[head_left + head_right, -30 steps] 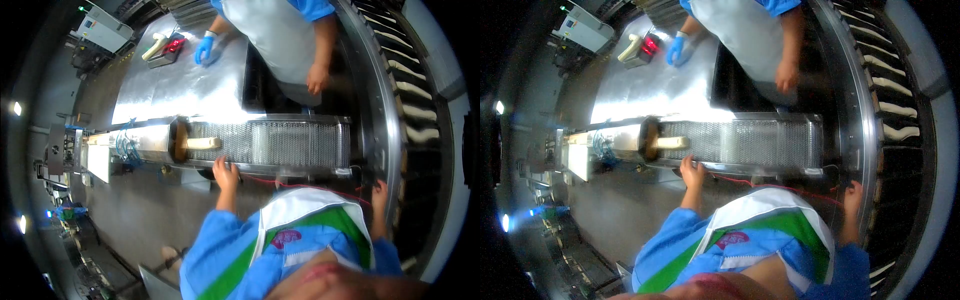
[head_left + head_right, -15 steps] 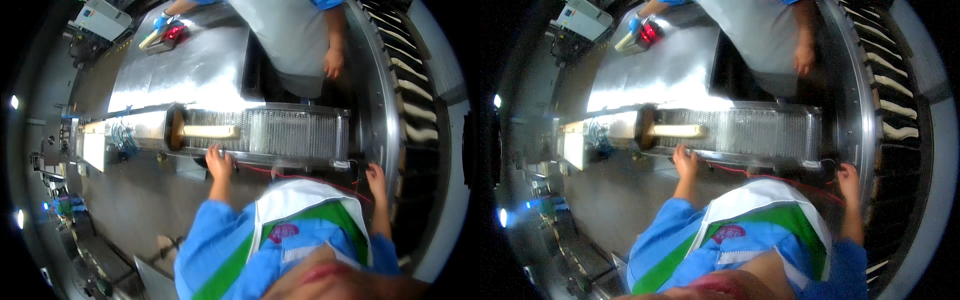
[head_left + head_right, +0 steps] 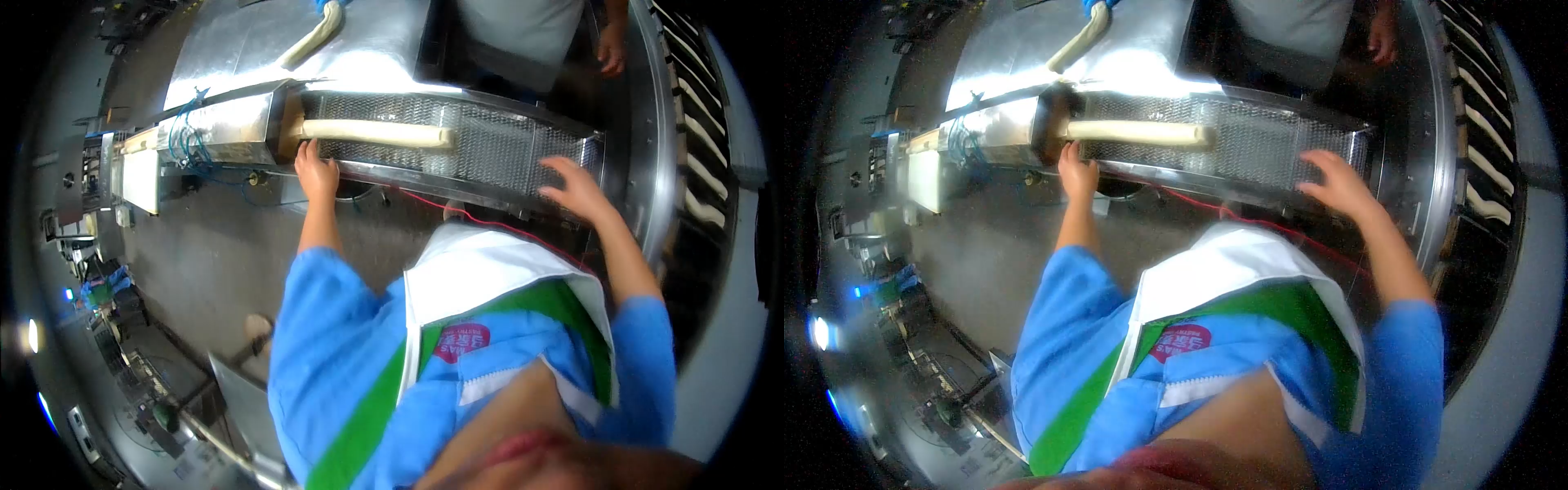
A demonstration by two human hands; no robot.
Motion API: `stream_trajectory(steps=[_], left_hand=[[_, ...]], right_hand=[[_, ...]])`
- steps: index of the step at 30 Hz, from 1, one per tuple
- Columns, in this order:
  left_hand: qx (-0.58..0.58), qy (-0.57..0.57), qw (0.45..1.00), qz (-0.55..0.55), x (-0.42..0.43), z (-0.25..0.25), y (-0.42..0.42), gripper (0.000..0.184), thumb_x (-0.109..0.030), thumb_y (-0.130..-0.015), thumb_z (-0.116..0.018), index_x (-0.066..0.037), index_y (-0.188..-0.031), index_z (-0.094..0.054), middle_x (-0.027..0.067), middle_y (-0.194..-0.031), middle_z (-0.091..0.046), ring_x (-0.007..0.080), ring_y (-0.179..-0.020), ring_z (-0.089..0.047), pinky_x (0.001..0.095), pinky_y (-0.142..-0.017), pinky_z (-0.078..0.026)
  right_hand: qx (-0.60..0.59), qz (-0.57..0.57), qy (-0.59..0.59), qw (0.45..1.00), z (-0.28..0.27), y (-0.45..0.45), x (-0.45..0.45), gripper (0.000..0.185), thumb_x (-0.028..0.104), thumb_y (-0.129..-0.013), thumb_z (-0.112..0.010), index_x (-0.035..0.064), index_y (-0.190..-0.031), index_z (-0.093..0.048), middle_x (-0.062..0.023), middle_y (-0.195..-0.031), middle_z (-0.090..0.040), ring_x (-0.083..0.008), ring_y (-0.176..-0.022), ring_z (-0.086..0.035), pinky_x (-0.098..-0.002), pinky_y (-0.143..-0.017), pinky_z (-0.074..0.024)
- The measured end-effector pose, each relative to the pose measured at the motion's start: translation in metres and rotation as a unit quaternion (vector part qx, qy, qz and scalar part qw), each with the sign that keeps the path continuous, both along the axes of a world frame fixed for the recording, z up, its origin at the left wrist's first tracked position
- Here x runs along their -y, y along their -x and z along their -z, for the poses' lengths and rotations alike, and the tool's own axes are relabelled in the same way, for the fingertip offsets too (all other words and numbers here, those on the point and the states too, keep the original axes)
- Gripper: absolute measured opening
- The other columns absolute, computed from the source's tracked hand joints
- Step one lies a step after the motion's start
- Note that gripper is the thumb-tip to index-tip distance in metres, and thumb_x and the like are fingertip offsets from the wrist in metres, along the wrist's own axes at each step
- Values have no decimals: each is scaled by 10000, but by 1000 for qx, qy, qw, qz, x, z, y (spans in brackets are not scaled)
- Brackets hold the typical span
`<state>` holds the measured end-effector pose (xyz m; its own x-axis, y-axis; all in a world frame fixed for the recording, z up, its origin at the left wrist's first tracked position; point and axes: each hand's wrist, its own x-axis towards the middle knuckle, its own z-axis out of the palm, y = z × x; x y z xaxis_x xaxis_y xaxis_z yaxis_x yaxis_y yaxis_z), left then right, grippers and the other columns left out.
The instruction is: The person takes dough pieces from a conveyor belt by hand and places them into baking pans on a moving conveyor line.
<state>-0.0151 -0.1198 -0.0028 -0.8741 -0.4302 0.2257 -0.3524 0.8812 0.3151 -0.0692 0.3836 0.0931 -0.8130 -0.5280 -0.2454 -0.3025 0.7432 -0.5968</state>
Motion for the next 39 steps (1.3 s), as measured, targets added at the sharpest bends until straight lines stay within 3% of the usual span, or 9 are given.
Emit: stream_trajectory(steps=[8,11,16,21,22,25,28,31,39], left_hand=[[16,22,995,95,4,-10,24,518,-3,-704,-581,-87,-1212,-535,174,-1315,-471,385,-1211,-419,460,-996,-360],[-1,69,988,138,15,-1,33,476,4,-735,-539,-98,-1200,-544,171,-1313,-479,379,-1218,-421,465,-998,-357],[65,117,978,158,17,-12,49,477,4,-761,-516,-115,-1222,-537,167,-1290,-508,347,-1232,-436,469,-1015,-341],[203,103,938,263,-15,-26,75,287,-30,-727,-571,-87,-1008,-551,104,-1065,-592,308,-1069,-541,476,-927,-399],[186,128,938,264,-25,-27,74,243,-42,-705,-601,-88,-931,-525,76,-967,-594,296,-973,-568,461,-870,-425],[172,72,951,245,-53,-31,61,391,-43,-661,-649,-92,-1027,-521,98,-945,-586,279,-908,-591,410,-747,-493],[132,-6,947,294,-86,-43,39,511,-40,-647,-663,-114,-1135,-533,103,-943,-580,299,-893,-591,421,-753,-506],[199,-38,933,297,-106,-36,38,479,-117,-588,-787,-85,-1023,-589,112,-969,-580,315,-926,-584,429,-779,-501],[164,64,919,352,-109,-78,44,273,-63,-605,-710,-94,-855,-605,70,-885,-574,266,-866,-587,395,-709,-498]], right_hand=[[-163,-97,-10,982,49,39,161,601,155,-748,-698,79,-1294,-460,-165,-1283,-494,-336,-1216,-451,-428,-1015,-378],[-56,-46,-115,991,52,38,176,552,101,-723,-682,72,-1242,-499,-151,-1155,-538,-334,-1114,-509,-438,-953,-418],[-84,-45,-153,984,53,36,155,429,82,-713,-649,88,-1133,-560,-136,-1035,-548,-324,-1012,-542,-444,-867,-454],[-56,-17,-138,989,34,20,122,385,88,-721,-628,97,-1103,-577,-133,-1028,-553,-319,-1006,-545,-436,-840,-468],[-58,-3,-138,989,25,16,114,397,85,-713,-632,100,-1105,-576,-131,-1031,-551,-319,-1007,-545,-431,-843,-469],[-48,13,-129,990,23,12,82,419,73,-698,-639,99,-1111,-572,-129,-1044,-545,-319,-1013,-542,-423,-848,-469],[-28,49,-135,989,39,4,48,424,57,-693,-638,93,-1109,-568,-130,-1055,-539,-318,-1022,-539,-419,-851,-469],[-51,75,-144,985,46,-5,33,420,42,-688,-645,75,-1099,-565,-132,-1049,-538,-325,-1010,-541,-414,-853,-468],[-36,86,-207,974,23,-2,26,314,80,-618,-699,70,-920,-612,-138,-959,-557,-333,-973,-546,-416,-847,-464]])
